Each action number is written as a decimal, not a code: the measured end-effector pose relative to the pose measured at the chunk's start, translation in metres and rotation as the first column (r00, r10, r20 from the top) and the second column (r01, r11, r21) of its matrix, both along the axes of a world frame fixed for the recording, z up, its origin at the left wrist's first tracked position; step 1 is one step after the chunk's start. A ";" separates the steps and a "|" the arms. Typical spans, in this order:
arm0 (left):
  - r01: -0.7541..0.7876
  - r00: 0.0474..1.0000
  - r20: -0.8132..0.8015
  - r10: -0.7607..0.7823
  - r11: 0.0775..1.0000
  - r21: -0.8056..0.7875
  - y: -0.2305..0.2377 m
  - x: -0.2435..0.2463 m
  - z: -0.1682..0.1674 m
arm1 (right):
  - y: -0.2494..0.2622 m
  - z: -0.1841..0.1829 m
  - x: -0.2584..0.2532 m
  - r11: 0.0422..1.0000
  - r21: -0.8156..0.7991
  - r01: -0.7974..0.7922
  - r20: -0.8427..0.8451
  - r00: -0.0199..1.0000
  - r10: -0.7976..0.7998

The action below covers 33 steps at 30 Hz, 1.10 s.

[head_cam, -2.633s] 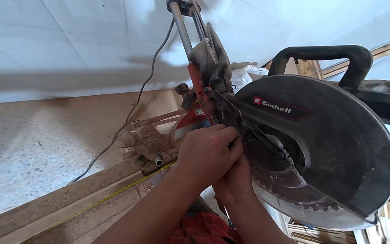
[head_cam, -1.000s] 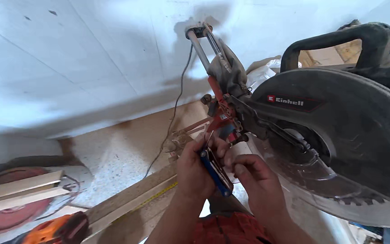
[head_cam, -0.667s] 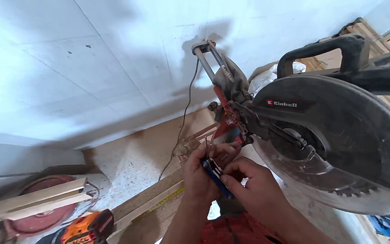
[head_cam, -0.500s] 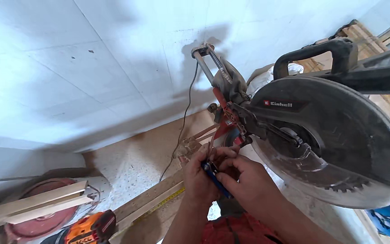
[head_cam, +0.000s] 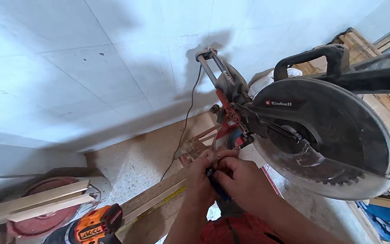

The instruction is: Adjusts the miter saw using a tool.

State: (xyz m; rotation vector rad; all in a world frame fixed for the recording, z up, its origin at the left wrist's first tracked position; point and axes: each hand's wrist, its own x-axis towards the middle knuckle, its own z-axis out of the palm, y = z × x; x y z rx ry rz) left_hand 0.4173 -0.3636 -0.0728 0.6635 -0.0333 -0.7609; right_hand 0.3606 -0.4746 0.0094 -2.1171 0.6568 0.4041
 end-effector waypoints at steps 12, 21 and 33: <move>0.252 0.859 0.298 -0.415 0.851 0.460 0.035 0.008 0.029 | -0.035 0.022 -0.022 0.858 -0.192 -0.476 0.219 0.832 0.510; 0.381 0.633 0.472 -0.614 0.778 0.500 0.038 0.024 0.026 | -0.068 0.036 -0.017 0.811 0.319 -0.491 0.195 0.871 0.451; 0.096 0.428 0.254 -0.867 0.323 0.941 -0.007 0.006 0.045 | -0.052 0.025 -0.036 0.905 -0.337 -0.260 0.233 0.908 0.348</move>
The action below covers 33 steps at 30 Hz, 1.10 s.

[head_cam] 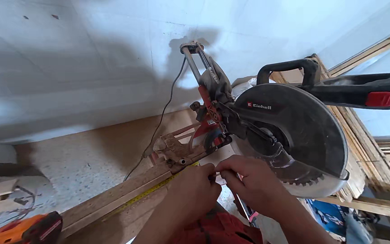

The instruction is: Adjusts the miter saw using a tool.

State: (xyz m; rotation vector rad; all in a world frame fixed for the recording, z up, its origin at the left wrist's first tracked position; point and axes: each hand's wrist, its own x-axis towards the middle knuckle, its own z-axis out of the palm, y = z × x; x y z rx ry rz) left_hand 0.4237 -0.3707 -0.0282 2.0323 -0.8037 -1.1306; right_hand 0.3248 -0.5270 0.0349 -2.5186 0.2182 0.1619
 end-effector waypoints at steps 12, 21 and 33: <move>-0.032 0.894 0.407 0.189 0.931 -0.363 -0.037 0.004 -0.020 | 0.011 -0.056 0.004 0.202 0.854 0.479 -0.127 0.568 -0.813; 0.048 0.763 0.646 0.001 0.997 -0.059 -0.072 0.006 0.004 | -0.003 -0.068 0.031 0.022 0.941 0.337 -0.235 0.701 -0.673; 0.047 0.710 0.703 0.046 0.993 -0.112 -0.077 0.007 0.009 | -0.007 -0.074 0.035 -0.088 0.988 0.125 -0.152 0.764 -0.627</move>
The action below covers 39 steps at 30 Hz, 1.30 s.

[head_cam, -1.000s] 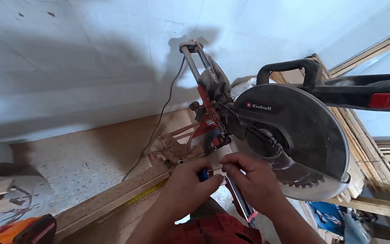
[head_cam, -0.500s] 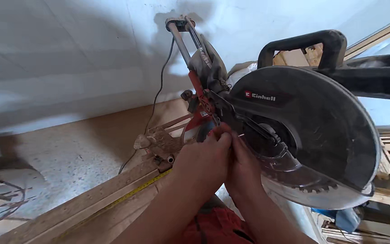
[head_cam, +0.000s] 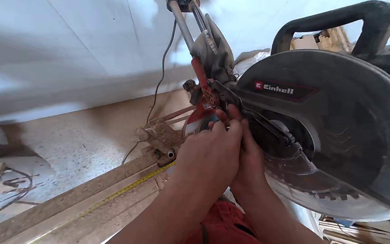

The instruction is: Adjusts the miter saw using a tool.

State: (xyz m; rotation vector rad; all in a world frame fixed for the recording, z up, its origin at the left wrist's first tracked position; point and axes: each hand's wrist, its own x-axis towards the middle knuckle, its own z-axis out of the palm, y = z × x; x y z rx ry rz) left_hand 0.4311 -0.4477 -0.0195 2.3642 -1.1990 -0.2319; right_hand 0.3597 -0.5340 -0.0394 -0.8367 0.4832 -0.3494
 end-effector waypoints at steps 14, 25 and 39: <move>0.038 0.879 -0.474 -0.049 0.999 -0.033 0.009 0.016 0.018 | -0.005 -0.028 -0.011 0.988 -0.026 -0.149 0.251 0.956 0.151; -0.185 0.016 -0.957 -0.290 0.940 -0.287 0.030 0.040 -0.015 | 0.002 -0.001 -0.012 0.962 -0.242 -0.123 -0.155 0.984 0.087; -0.762 0.114 -0.890 -0.442 0.535 -0.363 0.100 -0.009 -0.015 | 0.053 0.038 -0.028 0.550 -0.773 -0.317 -0.332 0.940 0.074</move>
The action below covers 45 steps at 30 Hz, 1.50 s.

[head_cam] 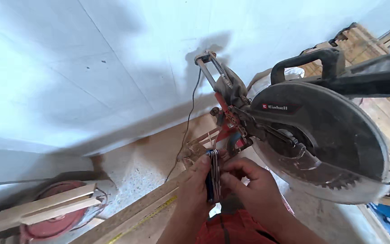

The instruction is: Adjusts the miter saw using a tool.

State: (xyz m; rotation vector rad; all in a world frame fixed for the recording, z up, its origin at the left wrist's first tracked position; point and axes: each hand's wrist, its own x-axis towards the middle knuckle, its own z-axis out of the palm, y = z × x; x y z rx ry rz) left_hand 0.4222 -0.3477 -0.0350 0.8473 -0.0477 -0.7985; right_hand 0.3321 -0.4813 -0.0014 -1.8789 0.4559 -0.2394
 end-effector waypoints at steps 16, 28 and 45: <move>0.191 0.906 0.359 -0.222 0.974 0.118 0.016 0.008 -0.013 | -0.026 0.018 0.014 0.929 0.361 0.077 -0.222 0.975 0.005; -0.157 0.581 0.733 -0.353 0.835 0.527 -0.092 0.023 -0.008 | -0.037 -0.014 -0.014 0.871 0.262 0.415 -0.189 0.907 -0.375; -0.427 0.229 0.950 -0.213 0.855 0.295 -0.124 0.018 -0.035 | -0.050 0.012 -0.070 0.989 -0.013 0.144 -0.048 0.988 -0.145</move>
